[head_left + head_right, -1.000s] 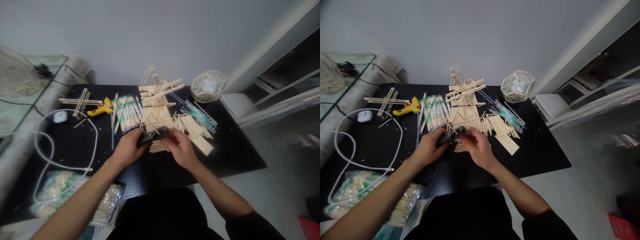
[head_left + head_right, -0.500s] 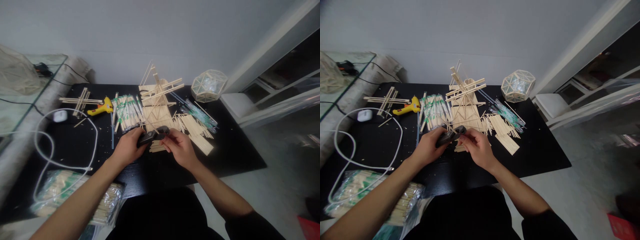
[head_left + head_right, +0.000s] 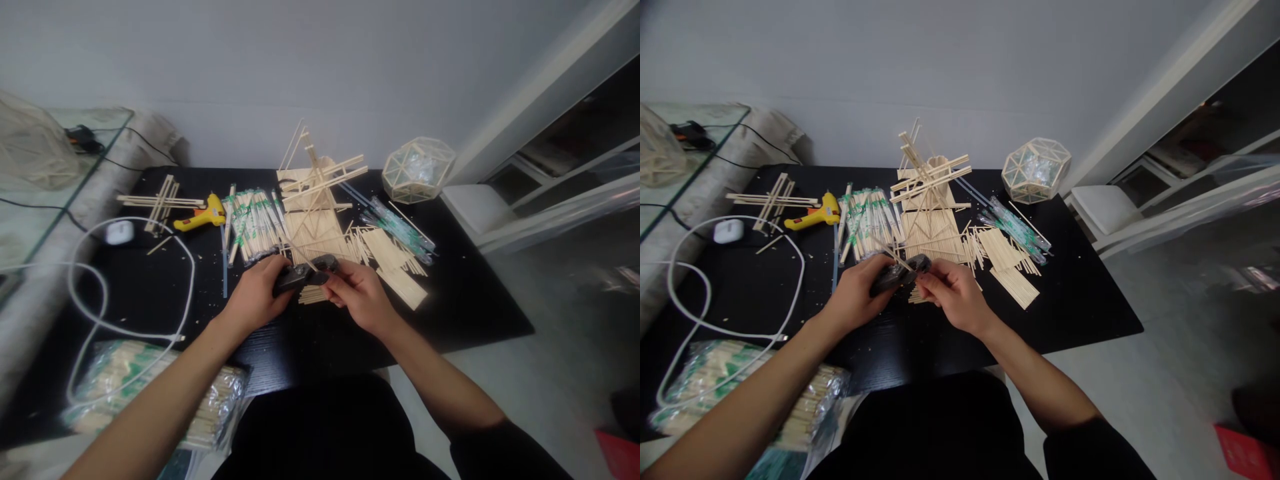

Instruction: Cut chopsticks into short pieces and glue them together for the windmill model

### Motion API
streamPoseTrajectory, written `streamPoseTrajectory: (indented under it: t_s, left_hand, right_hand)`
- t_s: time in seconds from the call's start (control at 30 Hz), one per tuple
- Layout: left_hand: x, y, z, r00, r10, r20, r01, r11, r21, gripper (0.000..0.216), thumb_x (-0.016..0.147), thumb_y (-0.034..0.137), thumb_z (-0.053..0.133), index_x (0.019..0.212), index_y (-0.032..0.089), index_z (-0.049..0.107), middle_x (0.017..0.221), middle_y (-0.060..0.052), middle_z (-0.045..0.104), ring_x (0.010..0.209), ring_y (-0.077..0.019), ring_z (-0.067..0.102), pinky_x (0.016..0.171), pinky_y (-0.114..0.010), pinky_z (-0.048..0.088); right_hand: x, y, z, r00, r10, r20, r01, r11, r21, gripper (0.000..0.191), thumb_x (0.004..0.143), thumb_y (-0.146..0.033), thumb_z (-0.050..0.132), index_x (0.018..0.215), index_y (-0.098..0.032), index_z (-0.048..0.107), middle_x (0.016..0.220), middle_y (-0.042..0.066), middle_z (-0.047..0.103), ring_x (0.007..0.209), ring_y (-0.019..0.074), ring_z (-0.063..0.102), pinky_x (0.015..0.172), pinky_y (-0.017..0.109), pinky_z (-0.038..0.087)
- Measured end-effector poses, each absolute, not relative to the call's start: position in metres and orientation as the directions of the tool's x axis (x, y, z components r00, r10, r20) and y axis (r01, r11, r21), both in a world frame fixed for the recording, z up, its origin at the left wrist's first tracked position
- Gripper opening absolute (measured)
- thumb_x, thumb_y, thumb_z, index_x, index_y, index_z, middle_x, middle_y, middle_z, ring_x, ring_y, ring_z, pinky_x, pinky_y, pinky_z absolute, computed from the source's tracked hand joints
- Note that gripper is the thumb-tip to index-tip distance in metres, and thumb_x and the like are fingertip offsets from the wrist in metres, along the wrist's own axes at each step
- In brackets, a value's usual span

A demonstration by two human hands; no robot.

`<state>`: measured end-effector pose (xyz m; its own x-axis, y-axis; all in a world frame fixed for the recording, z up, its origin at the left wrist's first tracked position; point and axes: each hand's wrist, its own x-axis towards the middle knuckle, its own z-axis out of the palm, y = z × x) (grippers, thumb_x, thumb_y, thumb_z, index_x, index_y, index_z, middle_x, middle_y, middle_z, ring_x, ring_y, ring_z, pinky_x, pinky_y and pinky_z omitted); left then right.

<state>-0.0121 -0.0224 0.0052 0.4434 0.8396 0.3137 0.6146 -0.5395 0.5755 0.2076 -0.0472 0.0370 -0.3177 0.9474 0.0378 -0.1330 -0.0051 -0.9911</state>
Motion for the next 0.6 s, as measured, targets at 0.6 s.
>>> streamPoseTrajectory:
  t_s: [0.6]
  left_hand:
    - [-0.0124,-0.0243,0.0053,0.447,0.861,0.241,0.652,-0.498,0.571,0.015,0.082,0.016,0.056,0.096,0.020,0.055,0.083,-0.004,0.067,0.069,-0.0190,0.064,0.065,-0.029,0.046]
  right_hand:
    - [0.2099,-0.0421,0.0326,-0.426,0.904,-0.044,-0.294,-0.184,-0.938,0.029,0.093,-0.039,0.073,0.076,-0.018,0.063,0.059,-0.007,0.049,0.045,0.0038,0.032,0.042,0.021,0.021]
